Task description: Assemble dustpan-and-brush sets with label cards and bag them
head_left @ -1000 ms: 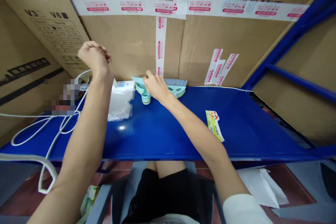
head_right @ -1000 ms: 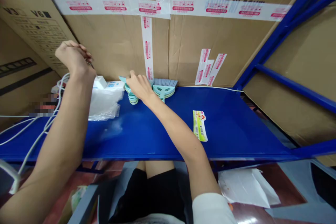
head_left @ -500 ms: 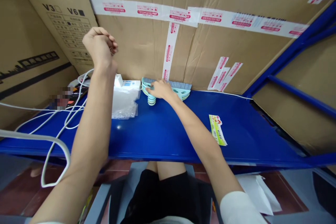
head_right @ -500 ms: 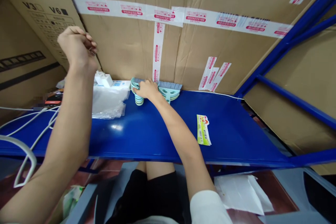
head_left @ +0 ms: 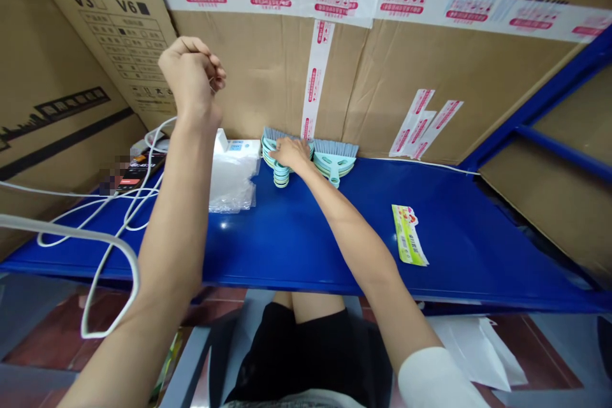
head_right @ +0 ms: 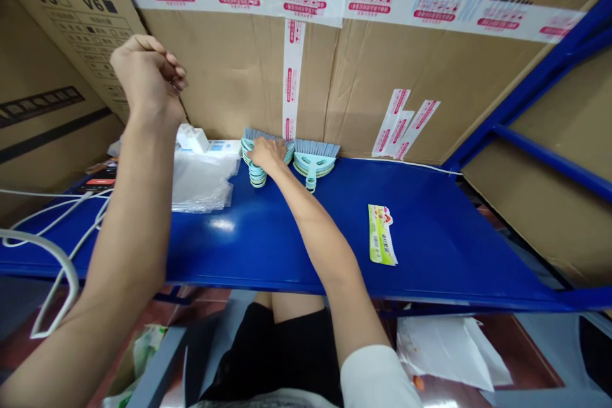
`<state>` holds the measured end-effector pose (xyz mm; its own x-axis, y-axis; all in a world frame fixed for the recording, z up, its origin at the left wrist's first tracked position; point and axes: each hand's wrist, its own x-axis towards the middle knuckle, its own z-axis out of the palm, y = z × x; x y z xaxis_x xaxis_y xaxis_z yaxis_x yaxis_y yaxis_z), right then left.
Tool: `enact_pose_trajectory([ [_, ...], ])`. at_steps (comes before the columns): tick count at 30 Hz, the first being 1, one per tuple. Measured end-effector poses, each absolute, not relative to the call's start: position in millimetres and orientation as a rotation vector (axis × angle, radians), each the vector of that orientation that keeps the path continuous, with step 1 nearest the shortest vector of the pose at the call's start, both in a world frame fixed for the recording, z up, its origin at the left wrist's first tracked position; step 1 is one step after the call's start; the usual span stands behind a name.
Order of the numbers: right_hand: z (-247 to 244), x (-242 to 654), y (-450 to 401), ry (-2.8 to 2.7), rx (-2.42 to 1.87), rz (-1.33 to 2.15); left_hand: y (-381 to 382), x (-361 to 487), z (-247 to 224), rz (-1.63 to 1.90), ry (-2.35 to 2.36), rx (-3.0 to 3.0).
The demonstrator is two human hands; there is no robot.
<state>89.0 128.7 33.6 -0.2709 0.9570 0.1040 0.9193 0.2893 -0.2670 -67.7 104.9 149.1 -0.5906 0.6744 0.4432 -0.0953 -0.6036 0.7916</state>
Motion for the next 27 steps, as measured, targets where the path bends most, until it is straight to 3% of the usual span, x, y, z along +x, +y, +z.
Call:
enact_pose_trajectory([
  [7,53.1,98.5,125.8,-2.209,-1.589,0.188,103.6,-62.2,146.7,2.205,1.006,1.072],
  [14,104.9,198.2,124.4,-2.114,-1.744,-0.046,108.5,-54.8,144.0,2.154,1.077,1.141],
  [19,94.7,239.3,137.5,-2.29,-1.885,0.117,117.1,-61.8,135.5,2.047,1.032,1.414],
  [27,81.6,211.9,134.7,-2.476,-2.011,0.257,130.1,-75.5,128.9,2.001,1.023,1.723],
])
